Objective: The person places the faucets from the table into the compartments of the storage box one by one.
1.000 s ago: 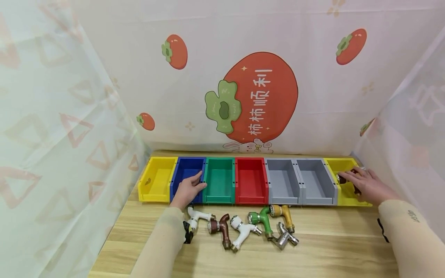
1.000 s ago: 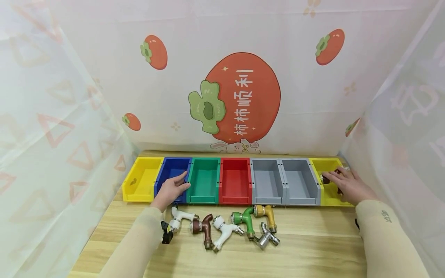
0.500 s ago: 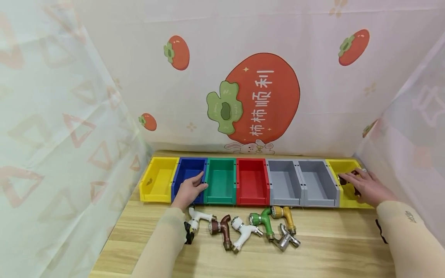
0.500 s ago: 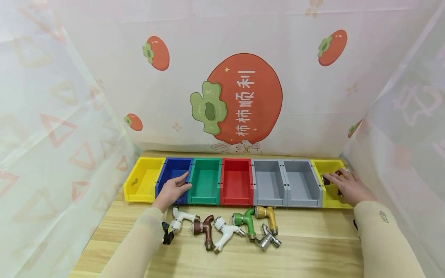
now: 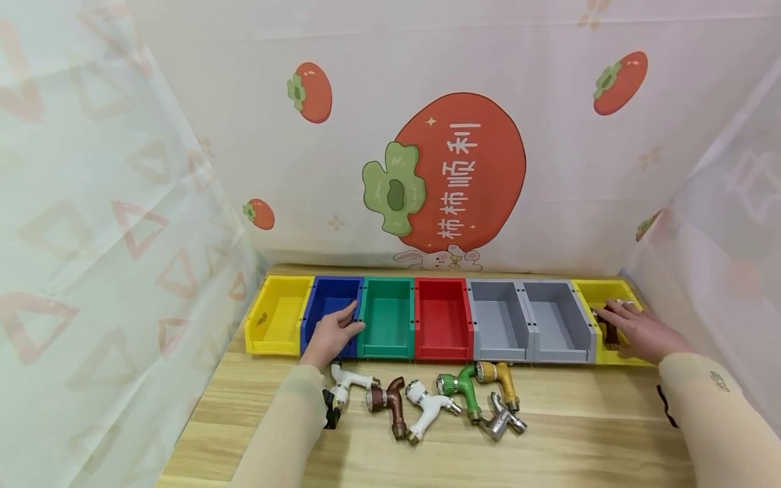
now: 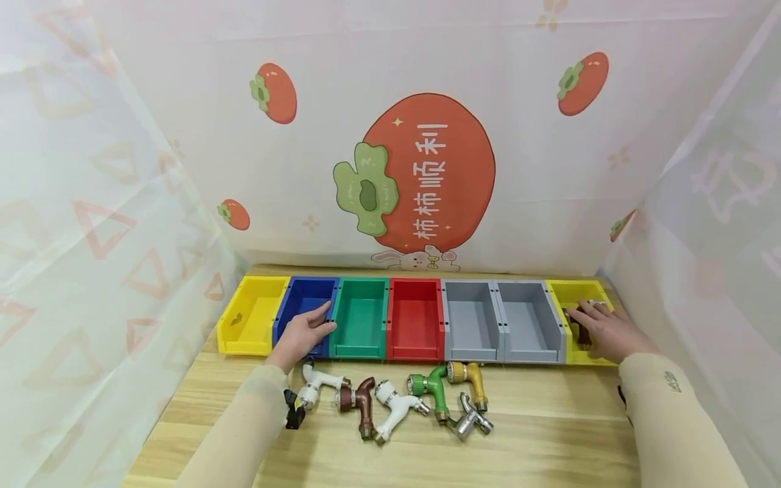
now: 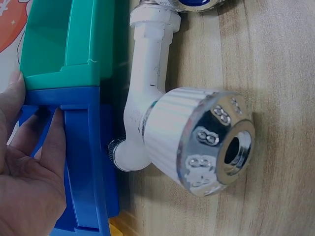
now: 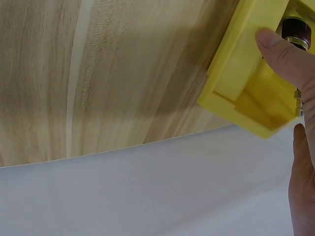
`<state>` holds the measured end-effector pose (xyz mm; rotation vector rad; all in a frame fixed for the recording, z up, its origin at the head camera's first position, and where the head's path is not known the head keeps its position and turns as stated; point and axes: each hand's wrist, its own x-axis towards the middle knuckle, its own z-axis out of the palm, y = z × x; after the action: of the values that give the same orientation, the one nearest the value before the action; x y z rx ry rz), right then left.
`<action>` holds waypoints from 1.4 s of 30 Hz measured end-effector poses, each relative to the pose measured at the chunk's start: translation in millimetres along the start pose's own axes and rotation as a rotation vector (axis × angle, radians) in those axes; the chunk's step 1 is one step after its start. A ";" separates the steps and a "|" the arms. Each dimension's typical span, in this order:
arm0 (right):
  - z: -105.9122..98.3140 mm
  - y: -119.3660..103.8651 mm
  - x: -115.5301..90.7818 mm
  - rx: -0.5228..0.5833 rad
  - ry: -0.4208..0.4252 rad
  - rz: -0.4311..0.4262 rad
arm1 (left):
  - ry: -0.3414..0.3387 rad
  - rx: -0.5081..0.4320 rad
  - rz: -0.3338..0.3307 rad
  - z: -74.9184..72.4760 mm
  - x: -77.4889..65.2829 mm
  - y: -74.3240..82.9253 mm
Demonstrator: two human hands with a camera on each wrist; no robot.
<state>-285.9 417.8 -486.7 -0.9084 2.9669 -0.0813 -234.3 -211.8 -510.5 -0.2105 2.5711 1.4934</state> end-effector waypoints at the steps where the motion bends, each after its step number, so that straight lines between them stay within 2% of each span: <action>1: 0.5 -0.4 -0.6 -0.001 -0.005 -0.002 | 0.001 0.006 0.003 0.0 0.4 -0.2; 6: 7.1 -0.1 -7.7 0.007 0.014 -0.016 | 0.006 0.021 0.005 0.3 1.2 -0.2; 11: 7.7 -0.7 -9.7 0.022 0.019 0.011 | 0.002 0.027 0.012 -0.2 0.8 -1.2; 15: 4.0 -9.5 -6.0 0.041 0.087 0.005 | 0.000 0.019 0.008 -0.9 0.4 -1.8; 19: 0.6 -22.8 -1.0 0.044 0.182 -0.049 | -0.001 0.019 0.007 -1.0 0.7 -1.4; 23: -2.5 -39.2 4.9 0.010 0.230 -0.113 | -0.005 0.013 0.002 -1.2 1.2 -0.7; 32: -2.0 -85.7 12.8 0.045 0.243 -0.265 | -0.012 0.016 0.000 -1.7 1.9 -1.7; 42: 7.1 -126.9 20.0 -0.017 0.216 -0.401 | -0.017 0.013 -0.003 -1.9 2.3 -1.9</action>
<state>-231.2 301.2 -486.4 -1.5778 2.9219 -0.1753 -236.3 -214.4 -511.7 -0.1988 2.5652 1.4710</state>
